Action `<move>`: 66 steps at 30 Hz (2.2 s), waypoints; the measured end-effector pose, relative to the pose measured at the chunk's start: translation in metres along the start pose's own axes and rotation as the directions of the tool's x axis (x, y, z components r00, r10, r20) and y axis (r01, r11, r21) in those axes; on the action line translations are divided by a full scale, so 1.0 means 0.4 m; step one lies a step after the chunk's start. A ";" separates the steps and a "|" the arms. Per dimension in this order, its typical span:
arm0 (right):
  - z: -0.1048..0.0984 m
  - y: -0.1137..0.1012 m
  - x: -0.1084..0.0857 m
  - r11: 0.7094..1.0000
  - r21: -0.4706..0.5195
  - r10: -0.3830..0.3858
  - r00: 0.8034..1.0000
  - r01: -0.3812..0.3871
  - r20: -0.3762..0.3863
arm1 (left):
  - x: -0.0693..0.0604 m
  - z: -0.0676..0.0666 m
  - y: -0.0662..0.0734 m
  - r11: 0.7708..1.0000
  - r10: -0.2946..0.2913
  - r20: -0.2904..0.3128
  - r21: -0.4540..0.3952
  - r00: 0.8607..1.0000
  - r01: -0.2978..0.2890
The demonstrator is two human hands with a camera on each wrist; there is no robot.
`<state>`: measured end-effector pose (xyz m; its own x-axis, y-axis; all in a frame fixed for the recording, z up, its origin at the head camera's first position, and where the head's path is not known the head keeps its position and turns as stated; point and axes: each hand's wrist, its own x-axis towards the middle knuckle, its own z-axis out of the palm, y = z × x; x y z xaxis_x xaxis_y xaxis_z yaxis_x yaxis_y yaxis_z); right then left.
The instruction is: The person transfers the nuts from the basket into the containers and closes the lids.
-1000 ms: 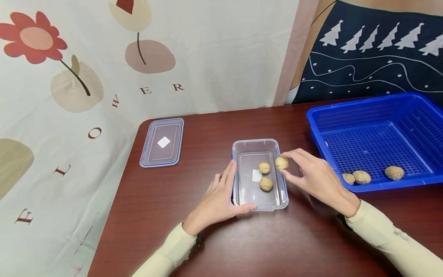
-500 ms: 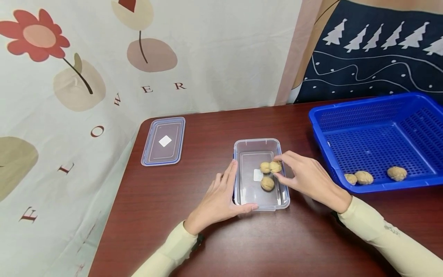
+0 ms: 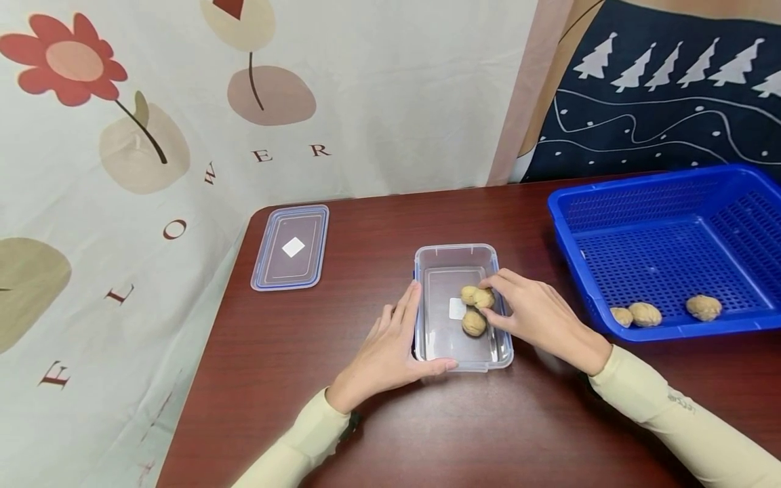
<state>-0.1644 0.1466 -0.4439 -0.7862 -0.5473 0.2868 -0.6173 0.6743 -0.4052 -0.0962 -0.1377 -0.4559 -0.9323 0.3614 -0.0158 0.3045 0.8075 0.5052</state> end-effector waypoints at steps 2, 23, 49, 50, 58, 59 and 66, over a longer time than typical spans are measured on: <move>0.003 0.001 0.000 1.000 -0.001 0.001 1.000 -0.001 0.004 | 0.001 0.000 0.001 1.000 -0.001 0.001 0.002 1.000 0.001; 0.002 0.000 -0.031 0.998 0.039 -0.050 0.998 0.052 -0.035 | 0.005 -0.003 0.001 1.000 0.003 0.005 -0.002 1.000 -0.003; -0.100 0.006 -0.044 0.998 0.057 0.037 0.994 -0.031 -0.108 | 0.002 -0.010 -0.005 1.000 0.003 0.005 -0.004 1.000 -0.003; -0.107 0.007 -0.044 0.998 0.056 0.041 0.992 -0.035 -0.119 | 0.003 -0.010 -0.005 1.000 0.002 0.006 0.004 1.000 -0.002; -0.152 0.038 -0.045 0.998 0.031 0.058 0.975 -0.053 -0.213 | 0.015 -0.008 -0.002 1.000 0.005 0.002 0.002 1.000 -0.005; -0.156 0.044 -0.045 0.998 0.025 0.058 0.971 -0.054 -0.231 | 0.016 -0.008 -0.002 1.000 0.008 -0.001 0.001 1.000 -0.008; -0.179 0.085 -0.055 0.997 0.022 0.077 0.948 -0.073 -0.308 | 0.011 -0.007 -0.003 1.000 -0.003 0.026 -0.011 1.000 0.003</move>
<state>-0.1701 0.2171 -0.4021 -0.8016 -0.3147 0.5083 -0.5571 0.7018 -0.4441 -0.1013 -0.1382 -0.4543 -0.9277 0.3713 -0.0400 0.2993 0.8033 0.5149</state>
